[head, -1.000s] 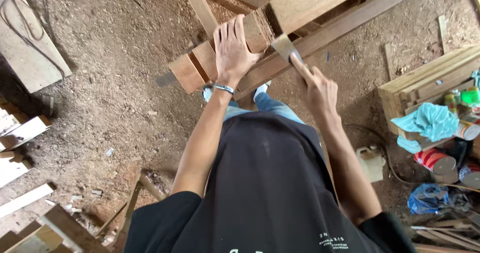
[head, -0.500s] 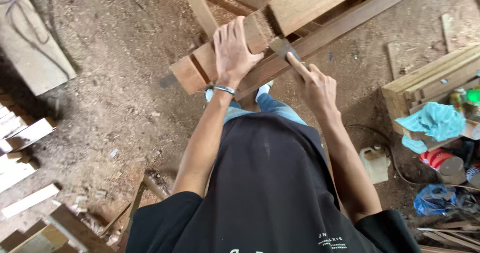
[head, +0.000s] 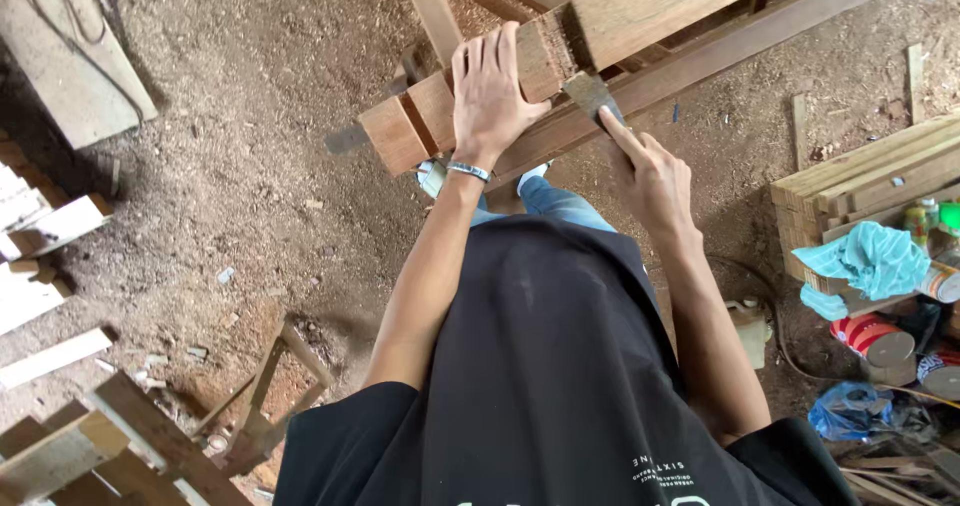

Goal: The person uses a chisel and mallet by hand to clean out and widen pre-cut notches in several large wooden beams in a workshop environment.

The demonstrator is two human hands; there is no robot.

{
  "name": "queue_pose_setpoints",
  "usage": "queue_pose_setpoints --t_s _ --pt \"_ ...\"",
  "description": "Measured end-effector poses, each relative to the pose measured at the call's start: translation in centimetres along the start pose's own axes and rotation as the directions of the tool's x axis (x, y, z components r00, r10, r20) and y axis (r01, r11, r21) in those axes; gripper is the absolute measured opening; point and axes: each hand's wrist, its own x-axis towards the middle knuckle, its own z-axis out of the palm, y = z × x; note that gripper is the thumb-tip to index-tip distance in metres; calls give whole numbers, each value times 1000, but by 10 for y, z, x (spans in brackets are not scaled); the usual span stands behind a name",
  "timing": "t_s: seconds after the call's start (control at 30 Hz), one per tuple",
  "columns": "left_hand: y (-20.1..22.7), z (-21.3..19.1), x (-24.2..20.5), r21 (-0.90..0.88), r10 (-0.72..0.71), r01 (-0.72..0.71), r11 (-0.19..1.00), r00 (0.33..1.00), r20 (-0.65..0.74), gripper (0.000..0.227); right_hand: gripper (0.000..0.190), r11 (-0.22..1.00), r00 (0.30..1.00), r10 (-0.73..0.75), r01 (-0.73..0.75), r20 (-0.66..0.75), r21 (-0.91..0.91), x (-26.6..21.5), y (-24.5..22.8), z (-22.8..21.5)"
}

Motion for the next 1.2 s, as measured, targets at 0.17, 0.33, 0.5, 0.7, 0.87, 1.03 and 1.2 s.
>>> queue_pose_setpoints --t_s 0.17,0.33,0.5,0.7,0.87,1.03,1.2 --pt "2 -2 0 -13 -9 9 1000 999 33 114 43 995 998 -19 13 -58 -94 -29 23 -1" --pt "2 0 3 -10 -4 5 1000 1000 21 116 42 998 997 -25 30 -77 58 -32 25 9" --pt "4 -4 3 20 -12 11 1000 999 52 118 46 996 1000 -4 7 -26 94 -21 -10 6" --pt "2 6 0 136 -11 2 991 998 66 108 48 992 986 -101 109 -132 57 40 -28 17" --pt "1 0 9 97 -1 -8 995 996 85 120 43 993 997 -31 39 -77 108 46 -42 2" --pt "2 -3 5 86 -33 26 996 997 77 105 45 984 997 -23 36 -79 175 8 -32 -3" --pt "1 0 4 -16 10 -10 1000 1000 -6 102 40 994 1000 21 -20 -11 104 76 -28 20"
